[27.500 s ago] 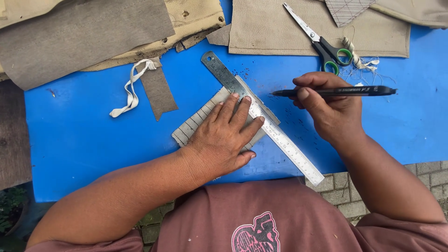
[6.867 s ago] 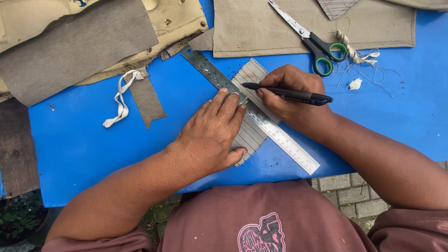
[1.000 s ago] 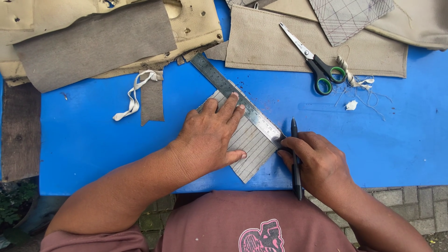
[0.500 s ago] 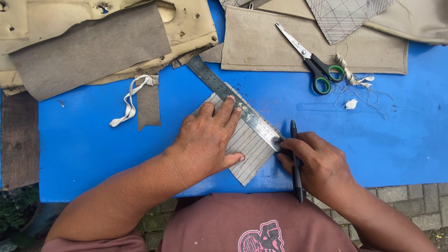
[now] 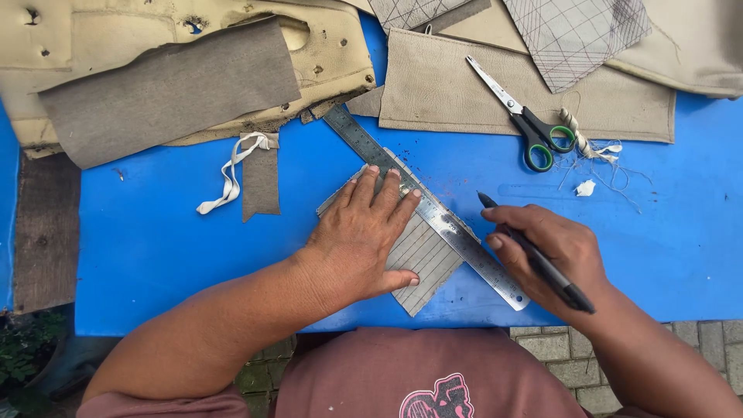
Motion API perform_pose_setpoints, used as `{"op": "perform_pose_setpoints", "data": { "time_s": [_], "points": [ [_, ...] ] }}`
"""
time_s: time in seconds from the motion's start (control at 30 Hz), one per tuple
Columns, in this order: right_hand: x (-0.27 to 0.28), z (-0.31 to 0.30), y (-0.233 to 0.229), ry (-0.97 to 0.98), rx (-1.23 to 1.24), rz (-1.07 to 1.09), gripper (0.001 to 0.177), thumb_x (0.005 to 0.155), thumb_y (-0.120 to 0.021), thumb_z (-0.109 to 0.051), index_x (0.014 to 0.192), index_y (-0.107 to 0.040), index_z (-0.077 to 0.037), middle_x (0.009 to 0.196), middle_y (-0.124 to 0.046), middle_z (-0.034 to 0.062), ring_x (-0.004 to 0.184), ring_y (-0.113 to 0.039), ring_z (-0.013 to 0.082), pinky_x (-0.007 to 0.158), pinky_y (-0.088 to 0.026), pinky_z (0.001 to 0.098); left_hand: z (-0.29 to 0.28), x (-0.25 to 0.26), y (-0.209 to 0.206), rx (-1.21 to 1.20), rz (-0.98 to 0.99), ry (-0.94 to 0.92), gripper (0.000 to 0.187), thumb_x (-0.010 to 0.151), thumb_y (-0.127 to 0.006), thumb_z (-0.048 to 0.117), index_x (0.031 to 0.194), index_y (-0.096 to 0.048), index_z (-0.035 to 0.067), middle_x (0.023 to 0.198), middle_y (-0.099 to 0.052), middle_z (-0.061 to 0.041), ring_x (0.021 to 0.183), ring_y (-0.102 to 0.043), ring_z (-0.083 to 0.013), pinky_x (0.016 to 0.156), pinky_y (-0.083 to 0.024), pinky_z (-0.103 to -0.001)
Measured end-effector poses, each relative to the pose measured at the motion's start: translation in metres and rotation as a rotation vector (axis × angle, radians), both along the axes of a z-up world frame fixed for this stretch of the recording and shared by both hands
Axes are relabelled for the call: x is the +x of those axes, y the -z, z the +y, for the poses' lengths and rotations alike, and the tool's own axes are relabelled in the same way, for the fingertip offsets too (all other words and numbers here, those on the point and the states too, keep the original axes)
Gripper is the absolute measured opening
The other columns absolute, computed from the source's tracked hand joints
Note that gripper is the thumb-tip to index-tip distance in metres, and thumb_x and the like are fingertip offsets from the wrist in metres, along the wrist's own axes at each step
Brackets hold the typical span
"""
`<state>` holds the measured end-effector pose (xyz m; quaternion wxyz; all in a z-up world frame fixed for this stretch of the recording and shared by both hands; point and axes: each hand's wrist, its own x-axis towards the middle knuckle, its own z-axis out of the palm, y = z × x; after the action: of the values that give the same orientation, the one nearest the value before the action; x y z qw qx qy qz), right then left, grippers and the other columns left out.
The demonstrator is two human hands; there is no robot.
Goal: Marking a grid of lines on a piece of material using a ruler and a pen
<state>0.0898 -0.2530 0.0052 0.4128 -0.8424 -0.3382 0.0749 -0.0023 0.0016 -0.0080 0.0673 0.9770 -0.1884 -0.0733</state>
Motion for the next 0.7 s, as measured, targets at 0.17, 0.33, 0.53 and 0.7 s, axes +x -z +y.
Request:
{"op": "perform_pose_setpoints", "data": {
  "time_s": [0.17,0.33,0.53,0.7],
  "points": [
    [0.036,0.042,0.043,-0.035,0.289,0.166,0.014,0.099,-0.066,-0.008,0.110,-0.063,0.001,0.075,-0.073,0.0139,0.060,-0.067,0.0188,0.055,-0.052,0.0272,-0.001,0.000,0.000,-0.020,-0.004,-0.014,0.107,0.080,-0.069,0.080,0.147,-0.049,-0.001,0.141,-0.040,-0.037,0.136,-0.042,-0.0578,0.109,-0.040,-0.066],
    [0.053,0.088,0.049,-0.033,0.308,0.152,0.008,0.097,-0.076,-0.006,0.101,-0.070,-0.001,0.075,-0.072,0.0114,0.066,-0.063,0.0141,0.059,-0.051,0.0269,-0.001,0.000,0.000,-0.050,0.012,-0.036,0.104,0.080,-0.071,0.078,0.147,-0.050,0.000,0.143,-0.038,-0.040,0.137,-0.041,-0.0582,0.109,-0.040,-0.063],
    [0.055,0.103,0.052,-0.051,0.230,0.152,0.011,0.094,-0.075,-0.004,0.104,-0.072,-0.006,0.080,-0.073,0.0111,0.068,-0.063,0.0167,0.059,-0.051,0.0295,0.001,0.002,0.001,-0.016,-0.011,-0.040,0.106,0.077,-0.071,0.080,0.146,-0.051,0.003,0.143,-0.038,-0.041,0.138,-0.040,-0.0565,0.110,-0.040,-0.061],
    [0.052,0.103,0.051,-0.067,0.187,0.118,0.008,0.095,-0.074,-0.005,0.103,-0.072,-0.006,0.074,-0.072,0.0123,0.066,-0.066,0.0207,0.059,-0.051,0.0306,0.000,0.000,-0.002,-0.023,-0.001,-0.045,0.104,0.077,-0.073,0.078,0.146,-0.051,0.003,0.143,-0.038,-0.041,0.138,-0.040,-0.0554,0.111,-0.039,-0.060]
  ]
}}
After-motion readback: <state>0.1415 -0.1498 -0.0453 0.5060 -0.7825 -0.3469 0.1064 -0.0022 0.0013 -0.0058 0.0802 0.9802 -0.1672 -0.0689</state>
